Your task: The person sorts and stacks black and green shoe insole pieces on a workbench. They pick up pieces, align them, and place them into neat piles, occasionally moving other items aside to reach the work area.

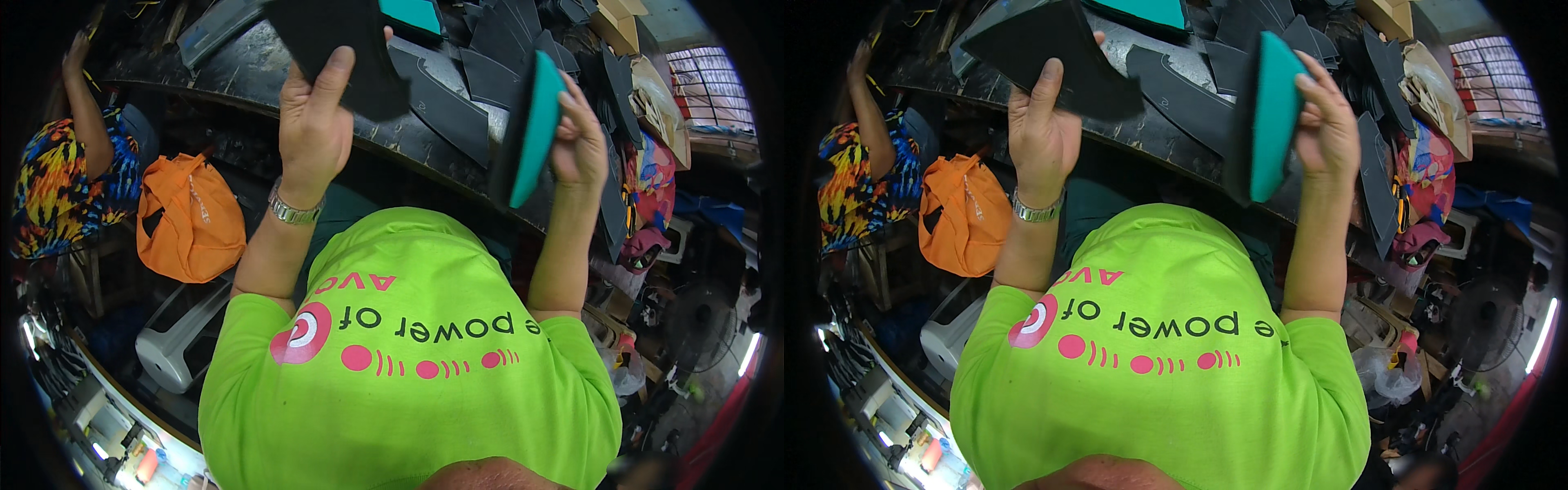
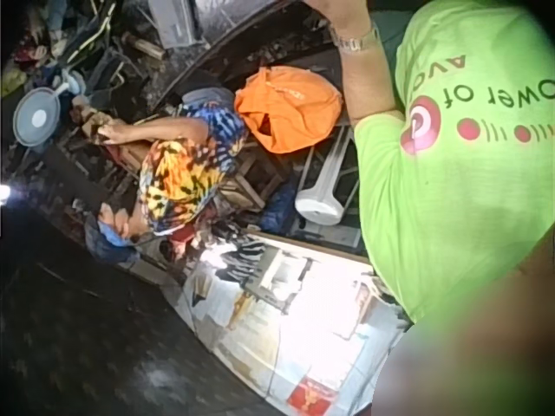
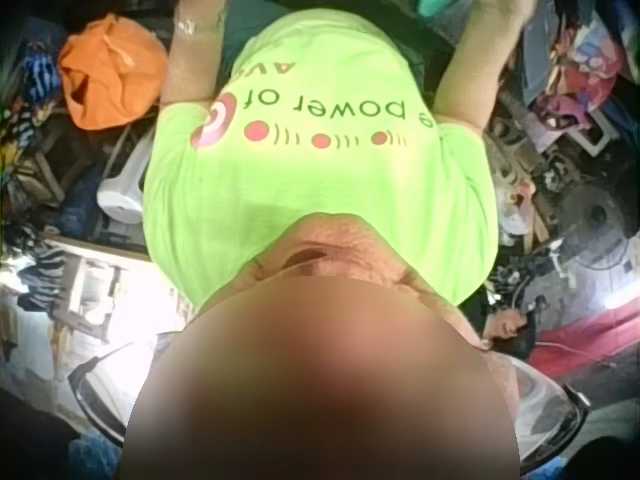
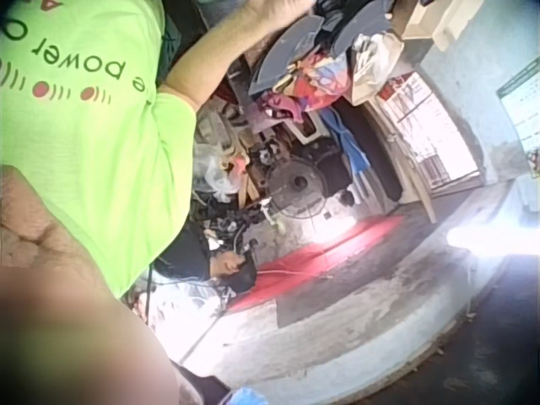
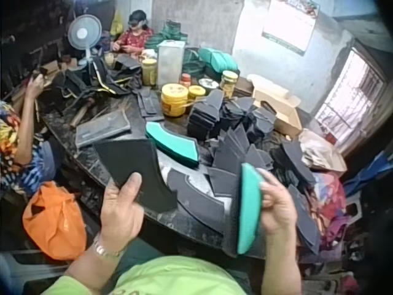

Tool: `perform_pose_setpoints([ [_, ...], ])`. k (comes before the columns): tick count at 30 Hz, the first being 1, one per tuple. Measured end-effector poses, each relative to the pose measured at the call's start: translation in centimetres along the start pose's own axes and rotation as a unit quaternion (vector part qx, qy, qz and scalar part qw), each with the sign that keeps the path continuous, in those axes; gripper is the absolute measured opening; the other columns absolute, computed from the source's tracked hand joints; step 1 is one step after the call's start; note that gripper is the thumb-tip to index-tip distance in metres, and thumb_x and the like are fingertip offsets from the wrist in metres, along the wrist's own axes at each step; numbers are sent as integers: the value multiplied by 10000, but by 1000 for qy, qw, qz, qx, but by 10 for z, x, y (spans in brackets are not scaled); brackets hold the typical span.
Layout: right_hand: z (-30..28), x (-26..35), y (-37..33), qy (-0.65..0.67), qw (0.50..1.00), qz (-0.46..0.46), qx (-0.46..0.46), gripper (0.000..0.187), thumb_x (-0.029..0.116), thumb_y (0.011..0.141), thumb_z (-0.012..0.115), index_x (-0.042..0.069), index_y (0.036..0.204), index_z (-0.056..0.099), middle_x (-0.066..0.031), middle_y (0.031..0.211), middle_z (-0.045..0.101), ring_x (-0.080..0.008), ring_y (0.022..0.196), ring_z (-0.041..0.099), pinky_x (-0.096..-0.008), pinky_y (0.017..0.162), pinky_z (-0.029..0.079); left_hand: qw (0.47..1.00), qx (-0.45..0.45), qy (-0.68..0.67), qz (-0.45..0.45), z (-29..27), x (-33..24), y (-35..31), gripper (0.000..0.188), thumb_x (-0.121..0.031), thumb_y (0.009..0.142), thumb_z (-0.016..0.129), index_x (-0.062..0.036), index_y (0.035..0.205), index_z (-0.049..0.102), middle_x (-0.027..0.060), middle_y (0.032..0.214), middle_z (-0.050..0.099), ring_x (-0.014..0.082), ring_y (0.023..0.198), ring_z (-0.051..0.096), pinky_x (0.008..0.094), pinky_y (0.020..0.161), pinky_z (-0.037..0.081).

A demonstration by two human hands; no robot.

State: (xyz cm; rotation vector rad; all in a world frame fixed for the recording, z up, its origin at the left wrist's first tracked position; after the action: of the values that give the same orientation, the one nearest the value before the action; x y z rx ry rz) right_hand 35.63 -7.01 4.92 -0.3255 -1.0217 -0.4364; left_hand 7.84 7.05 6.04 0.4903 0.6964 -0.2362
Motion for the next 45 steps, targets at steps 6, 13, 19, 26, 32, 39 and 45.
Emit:
perform_pose_setpoints([
  [6, -27, 66, -18, 58, 984, -141, -95, 377, -8, 971, 576, -49, 1338, 498, -119, 1066, 699, -37, 693, 597, -125, 538, 440, 683, 363, 595, 218, 43, 44, -6, 525, -46, 913, 618, -285, 1380, 586, 63, 1382, 565, 269, 1309, 516, 513, 1161, 284],
  [13, -19, 57, -26, 49, 992, -112, -16, 311, -8, 964, 599, -23, 1274, 571, -127, 1085, 710, -95, 811, 689, -167, 672, 563, 619, 469, 626, 70, 23, 103, -24, 1060, -589, 613, 849, -204, 1501, 416, 143, 1470, 471, 336, 1393, 414, 560, 1198, 217],
  [19, -36, 41, -11, 61, 990, -98, -80, 310, 6, 969, 613, -16, 1277, 577, -88, 1044, 702, -3, 630, 528, -111, 527, 428, 554, 538, 630, 80, 27, 95, -40, 892, -295, 674, 868, -187, 1465, 469, 63, 1382, 513, 287, 1329, 453, 539, 1210, 226],
  [26, 9, 40, -3, 78, 993, -86, -30, 328, 15, 959, 631, 3, 1283, 583, -79, 1057, 700, -29, 654, 559, -110, 528, 446, 883, 311, 351, -5, 37, 44, -18, 538, -238, 899, 721, -127, 1396, 544, 91, 1162, 658, 235, 1083, 652, 389, 986, 519],
  [32, 102, 3, 5, -88, 984, -116, 102, 254, 75, 950, 666, 8, 1195, 662, -69, 1087, 697, -130, 945, 669, -253, 857, 525, 971, 120, 23, -206, 49, 50, -19, 577, -376, 943, 704, -50, 1384, 524, 28, 1127, 668, 116, 1043, 641, 261, 881, 527],
  [39, 101, -18, -10, -362, 910, -180, 95, 554, 182, 876, 767, 55, 1372, 554, -82, 1112, 606, -123, 1024, 583, -276, 895, 493, 977, -9, 96, -191, 11, 60, -27, 370, -156, 951, 702, -19, 1278, 595, 50, 1162, 681, 161, 1026, 665, 320, 892, 548],
  [45, 58, -61, -24, -279, 927, 171, 182, 407, 101, 886, 747, -9, 1258, 622, -79, 1071, 685, -158, 956, 645, -297, 886, 517, 976, -52, -21, -210, -12, 68, -20, 512, -12, 853, 773, -67, 1312, 552, 49, 1134, 659, 171, 1002, 672, 358, 917, 564],
])
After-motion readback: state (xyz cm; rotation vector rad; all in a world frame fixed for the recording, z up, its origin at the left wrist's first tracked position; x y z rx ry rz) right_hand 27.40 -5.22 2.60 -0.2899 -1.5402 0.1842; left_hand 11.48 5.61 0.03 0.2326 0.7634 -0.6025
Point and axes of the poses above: each hand's wrist, its own y-axis towards the middle knuckle, its own z-axis out of the palm, x = y × z, the point moved 6 cm from there along y, towards the middle knuckle
